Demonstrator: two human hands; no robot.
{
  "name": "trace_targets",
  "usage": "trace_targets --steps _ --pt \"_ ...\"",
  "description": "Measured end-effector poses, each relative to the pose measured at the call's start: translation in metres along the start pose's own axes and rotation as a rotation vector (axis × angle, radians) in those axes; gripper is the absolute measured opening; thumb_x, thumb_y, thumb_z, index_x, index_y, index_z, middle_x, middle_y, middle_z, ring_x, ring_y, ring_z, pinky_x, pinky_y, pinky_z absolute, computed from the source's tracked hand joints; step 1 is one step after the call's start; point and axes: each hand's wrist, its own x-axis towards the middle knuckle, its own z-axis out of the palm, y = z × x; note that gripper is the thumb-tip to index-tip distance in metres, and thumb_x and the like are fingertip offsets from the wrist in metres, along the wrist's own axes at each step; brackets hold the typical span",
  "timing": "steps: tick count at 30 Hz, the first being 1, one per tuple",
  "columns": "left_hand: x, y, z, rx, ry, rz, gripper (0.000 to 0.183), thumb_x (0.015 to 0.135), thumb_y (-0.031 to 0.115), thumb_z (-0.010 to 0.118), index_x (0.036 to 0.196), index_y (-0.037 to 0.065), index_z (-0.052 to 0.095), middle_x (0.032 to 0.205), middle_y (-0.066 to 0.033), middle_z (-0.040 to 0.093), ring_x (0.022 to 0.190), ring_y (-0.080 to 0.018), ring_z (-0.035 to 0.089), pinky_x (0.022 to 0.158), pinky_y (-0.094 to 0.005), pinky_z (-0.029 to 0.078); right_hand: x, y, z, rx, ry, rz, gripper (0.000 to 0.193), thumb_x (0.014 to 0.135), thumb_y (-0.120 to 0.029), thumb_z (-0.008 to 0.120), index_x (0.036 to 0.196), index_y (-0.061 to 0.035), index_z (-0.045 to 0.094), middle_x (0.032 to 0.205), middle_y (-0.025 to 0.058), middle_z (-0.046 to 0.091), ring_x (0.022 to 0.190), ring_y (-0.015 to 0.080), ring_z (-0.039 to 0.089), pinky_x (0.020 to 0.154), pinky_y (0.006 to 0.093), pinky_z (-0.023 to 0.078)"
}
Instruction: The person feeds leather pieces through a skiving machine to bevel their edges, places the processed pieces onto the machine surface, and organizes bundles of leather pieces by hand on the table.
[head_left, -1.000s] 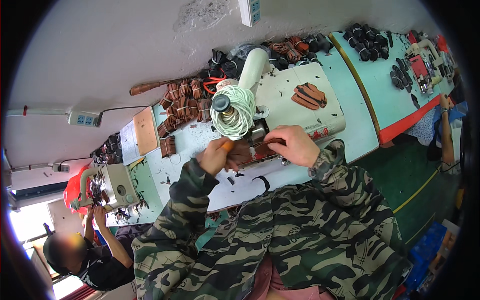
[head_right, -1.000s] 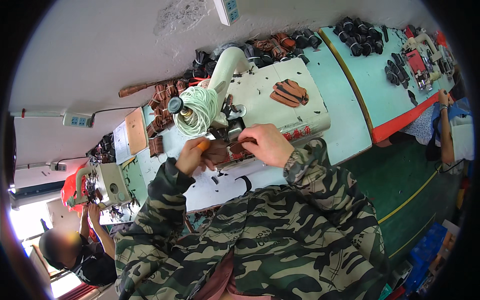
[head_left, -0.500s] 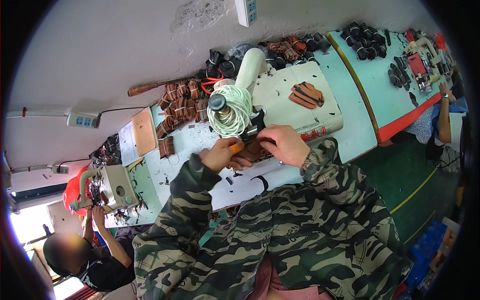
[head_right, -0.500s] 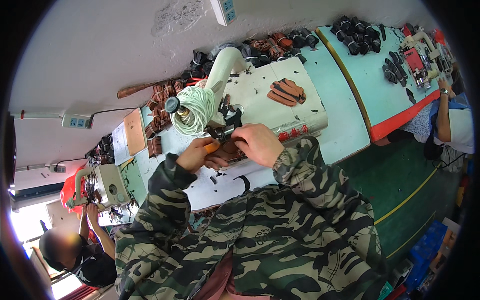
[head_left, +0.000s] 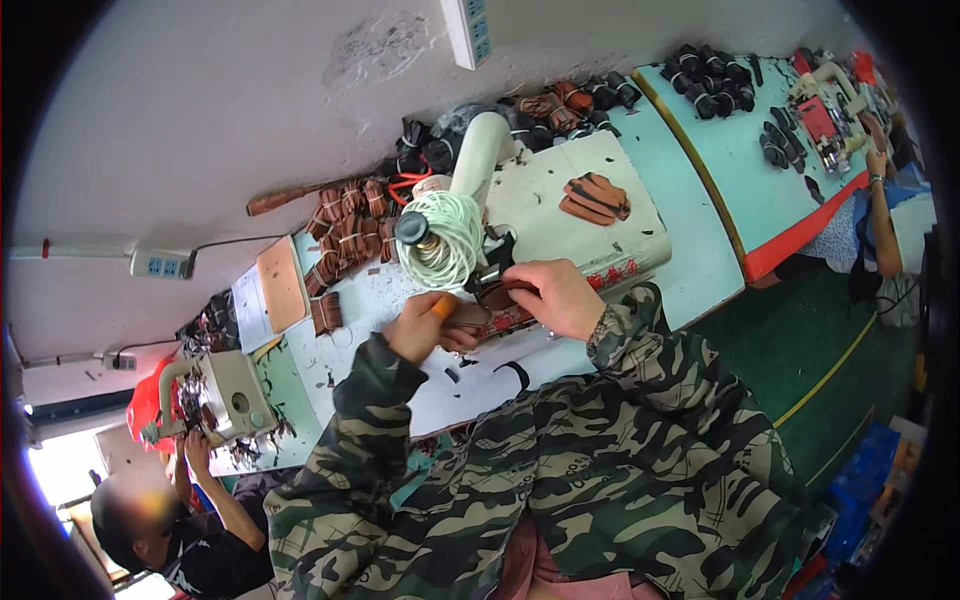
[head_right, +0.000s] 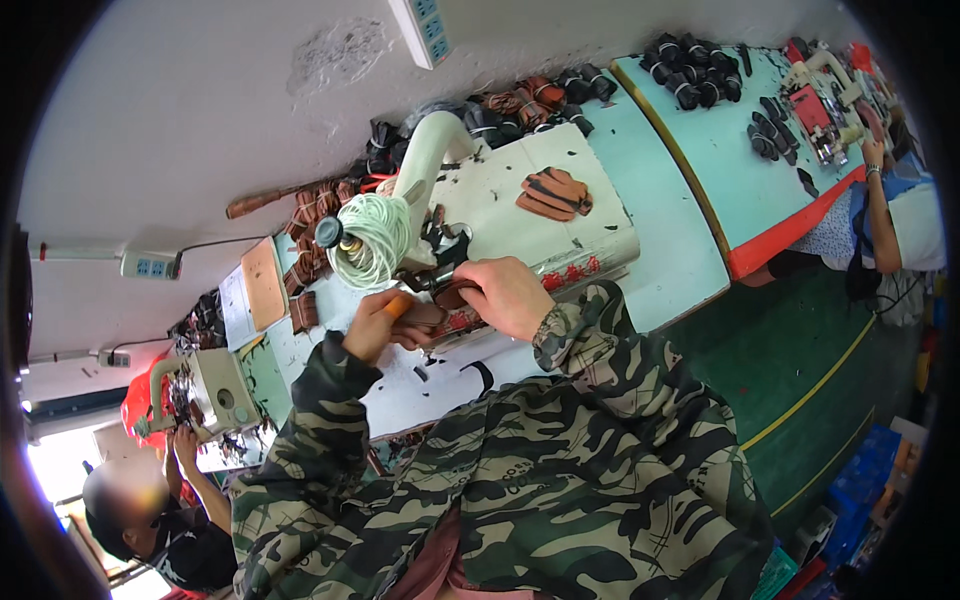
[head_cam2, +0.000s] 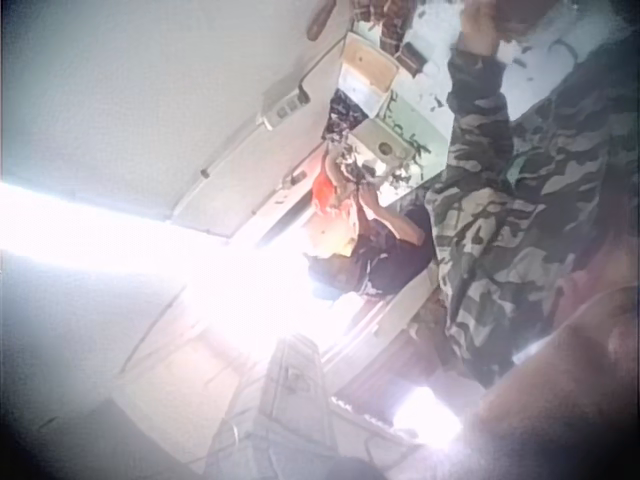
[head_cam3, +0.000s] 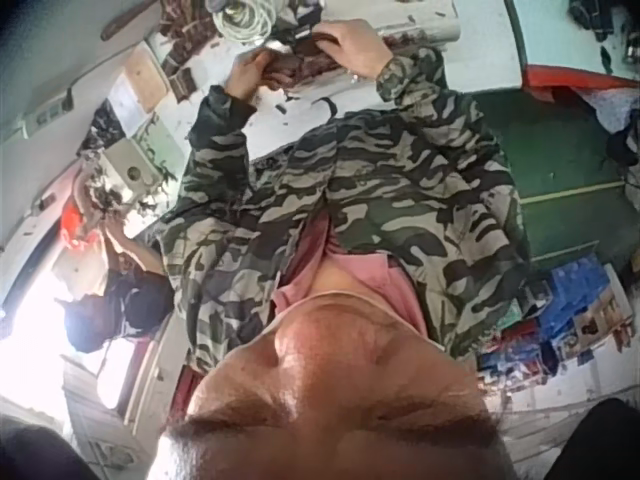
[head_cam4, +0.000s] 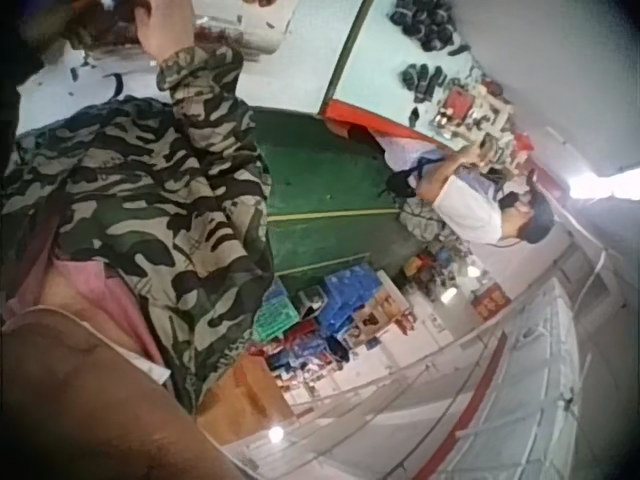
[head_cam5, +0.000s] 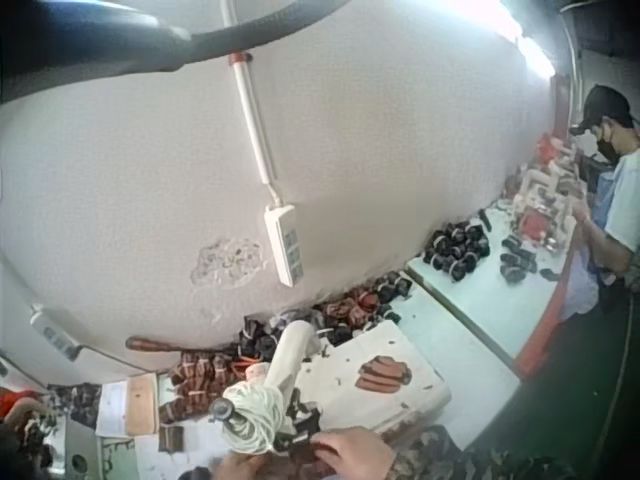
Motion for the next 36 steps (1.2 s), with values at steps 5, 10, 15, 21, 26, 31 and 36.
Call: trace_targets --steps 5,10,15,21,26,31,36 --pt "-0.014 0.008 -0.005 -0.192 -0.087 -0.002 0.025 0.098 0.014 0.035 0.109 -0.002 0.051 0.093 -0.0188 0.063 0.072 -0.0253 0.068 0.064 -0.028 0.056 -0.012 0.008 -0.02 0.099 0.109 0.102 0.025 0.078 -0.012 0.063 0.1 -0.0009 0.062 0.084 0.0181 0.064 0.078 0.0339 0.062 0.071 0.0366 0.049" --pt "-0.011 0.006 -0.004 0.019 0.043 -0.016 0.026 0.096 0.011 0.034 0.106 -0.006 0.051 0.085 -0.0197 0.065 0.067 -0.0225 0.067 0.057 -0.0274 0.054 -0.016 0.006 -0.017 0.094 0.002 0.044 0.02 0.076 -0.009 0.064 0.094 0.0006 0.063 0.084 0.0168 0.062 0.079 0.0323 0.062 0.072 0.0367 0.05" --pt "-0.009 0.006 0.004 -0.005 0.097 0.019 0.025 0.095 0.01 0.033 0.104 -0.005 0.051 0.08 -0.019 0.064 0.063 -0.0222 0.066 0.049 -0.0276 0.052 -0.009 -0.001 -0.02 0.134 -0.117 0.087 0.018 0.076 -0.01 0.064 0.091 0.0003 0.063 0.083 0.017 0.063 0.078 0.0321 0.062 0.072 0.0372 0.05" --pt "0.005 0.011 0.008 0.04 -0.007 -0.025 0.027 0.097 0.015 0.033 0.103 -0.003 0.052 0.079 -0.017 0.065 0.058 -0.0203 0.065 0.045 -0.0255 0.05 -0.003 0.005 -0.004 0.106 -0.002 0.06 0.02 0.077 -0.007 0.064 0.096 0.0003 0.061 0.085 0.0155 0.064 0.079 0.0275 0.064 0.07 0.0322 0.05" --pt "-0.001 0.005 -0.003 -0.163 -0.038 0.002 0.031 0.1 0.021 0.033 0.106 -0.003 0.052 0.084 -0.0166 0.063 0.068 -0.0223 0.066 0.055 -0.0288 0.055 -0.016 0.023 -0.03 -0.076 0.495 0.008 0.03 0.077 -0.004 0.063 0.107 -0.0009 0.058 0.093 0.0154 0.064 0.081 0.0298 0.063 0.071 0.0333 0.05" --pt "-0.006 0.007 0.005 -0.061 -0.109 0.001 0.026 0.098 0.016 0.04 0.11 -0.005 0.05 0.09 -0.0173 0.063 0.076 -0.0239 0.067 0.065 -0.0281 0.055 -0.025 0.049 -0.029 -0.52 0.526 -0.158 0.04 0.068 -0.01 0.071 0.106 -0.0052 0.058 0.115 0.0075 0.056 0.111 0.0271 0.048 0.095 0.0427 0.036" --pt "-0.014 0.0 -0.002 0.091 -0.102 -0.032 0.025 0.097 0.013 0.038 0.107 -0.006 0.05 0.085 -0.0159 0.064 0.071 -0.0216 0.067 0.059 -0.0249 0.054 -0.024 0.037 -0.027 -0.595 0.564 -0.18 0.037 0.069 -0.009 0.07 0.103 -0.0054 0.058 0.111 0.0084 0.057 0.106 0.0273 0.051 0.09 0.0423 0.038"
